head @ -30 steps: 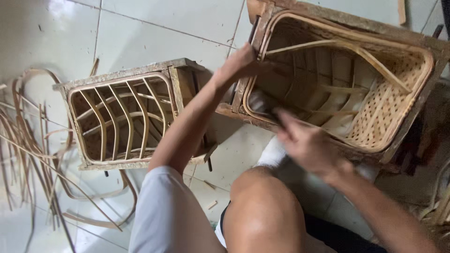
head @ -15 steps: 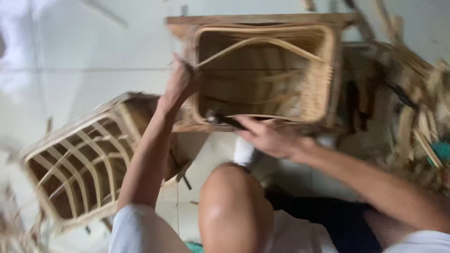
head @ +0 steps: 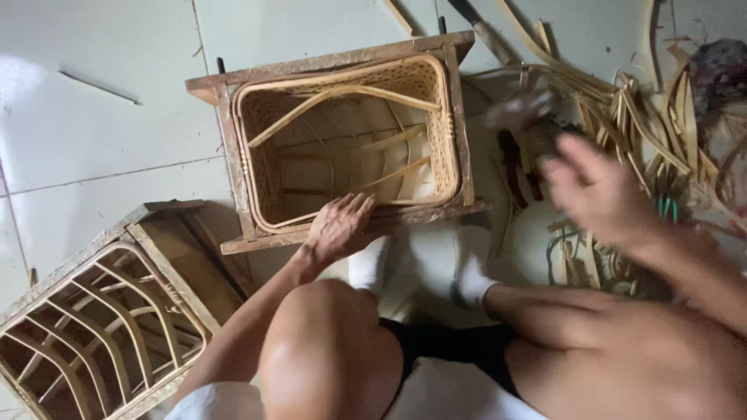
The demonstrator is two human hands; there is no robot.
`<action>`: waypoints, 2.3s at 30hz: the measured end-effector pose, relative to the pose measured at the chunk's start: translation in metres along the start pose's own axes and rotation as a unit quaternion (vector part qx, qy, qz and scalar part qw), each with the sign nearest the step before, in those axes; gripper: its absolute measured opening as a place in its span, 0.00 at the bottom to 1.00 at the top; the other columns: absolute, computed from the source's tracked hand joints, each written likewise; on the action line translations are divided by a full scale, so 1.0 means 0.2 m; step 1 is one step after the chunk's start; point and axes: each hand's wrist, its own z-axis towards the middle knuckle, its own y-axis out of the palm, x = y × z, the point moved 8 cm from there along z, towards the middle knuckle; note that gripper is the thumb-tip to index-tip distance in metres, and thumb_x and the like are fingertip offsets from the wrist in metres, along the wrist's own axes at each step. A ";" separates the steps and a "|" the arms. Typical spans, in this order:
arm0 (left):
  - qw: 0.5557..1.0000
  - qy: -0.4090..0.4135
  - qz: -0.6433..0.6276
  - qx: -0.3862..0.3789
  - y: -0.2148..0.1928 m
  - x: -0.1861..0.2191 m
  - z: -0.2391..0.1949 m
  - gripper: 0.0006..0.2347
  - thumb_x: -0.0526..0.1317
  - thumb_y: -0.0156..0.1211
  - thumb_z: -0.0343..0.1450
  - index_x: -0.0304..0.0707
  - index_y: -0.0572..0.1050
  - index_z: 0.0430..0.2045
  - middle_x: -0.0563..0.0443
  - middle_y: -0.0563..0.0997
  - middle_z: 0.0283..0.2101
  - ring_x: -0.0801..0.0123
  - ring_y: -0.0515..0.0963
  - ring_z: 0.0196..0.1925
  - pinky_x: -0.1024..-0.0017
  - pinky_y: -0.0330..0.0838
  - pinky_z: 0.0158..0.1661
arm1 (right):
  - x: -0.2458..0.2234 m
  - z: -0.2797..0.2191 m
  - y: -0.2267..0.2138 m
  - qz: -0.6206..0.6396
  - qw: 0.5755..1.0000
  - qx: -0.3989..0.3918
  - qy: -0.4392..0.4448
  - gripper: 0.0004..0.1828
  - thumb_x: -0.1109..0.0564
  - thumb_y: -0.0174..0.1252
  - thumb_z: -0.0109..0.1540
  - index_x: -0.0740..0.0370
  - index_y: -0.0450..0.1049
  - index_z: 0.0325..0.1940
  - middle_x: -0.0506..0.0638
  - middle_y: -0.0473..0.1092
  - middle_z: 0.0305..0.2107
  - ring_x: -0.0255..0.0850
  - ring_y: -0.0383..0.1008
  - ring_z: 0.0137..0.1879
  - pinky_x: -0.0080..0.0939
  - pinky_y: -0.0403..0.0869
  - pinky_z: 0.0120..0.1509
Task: The person assembles a rectangular basket by inserting curved bamboo strips into a wooden frame, securing them with a hammer, and applying glue to the joints. The person uses pliers to trim excess material and adjusts the strips to fit the frame.
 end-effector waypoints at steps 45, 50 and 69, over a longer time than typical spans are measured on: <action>0.541 -0.217 -0.812 -0.037 0.25 0.14 0.82 0.09 0.41 0.69 0.70 0.45 0.71 0.27 0.57 0.79 0.34 0.71 0.79 0.37 0.66 0.78 0.41 | 0.92 -0.37 0.94 -0.070 0.966 0.204 0.144 0.22 0.55 0.59 0.66 0.64 0.74 0.64 0.65 0.78 0.42 0.55 0.79 0.38 0.48 0.77 0.39; 0.504 -0.236 -0.830 -0.015 0.32 0.09 0.85 0.08 0.40 0.69 0.71 0.44 0.72 0.27 0.57 0.78 0.32 0.73 0.78 0.36 0.66 0.78 0.41 | 1.02 -0.27 1.03 -0.069 0.971 0.175 0.151 0.24 0.54 0.61 0.66 0.67 0.72 0.63 0.66 0.75 0.42 0.53 0.78 0.39 0.48 0.76 0.40; 0.500 -0.238 -0.833 -0.011 0.24 0.02 0.87 0.11 0.41 0.72 0.67 0.42 0.71 0.26 0.56 0.79 0.30 0.71 0.80 0.32 0.68 0.80 0.37 | 1.70 -0.06 0.83 0.110 0.880 0.076 0.456 0.30 0.45 0.44 0.75 0.62 0.50 0.77 0.66 0.57 0.62 0.56 0.65 0.61 0.60 0.67 0.59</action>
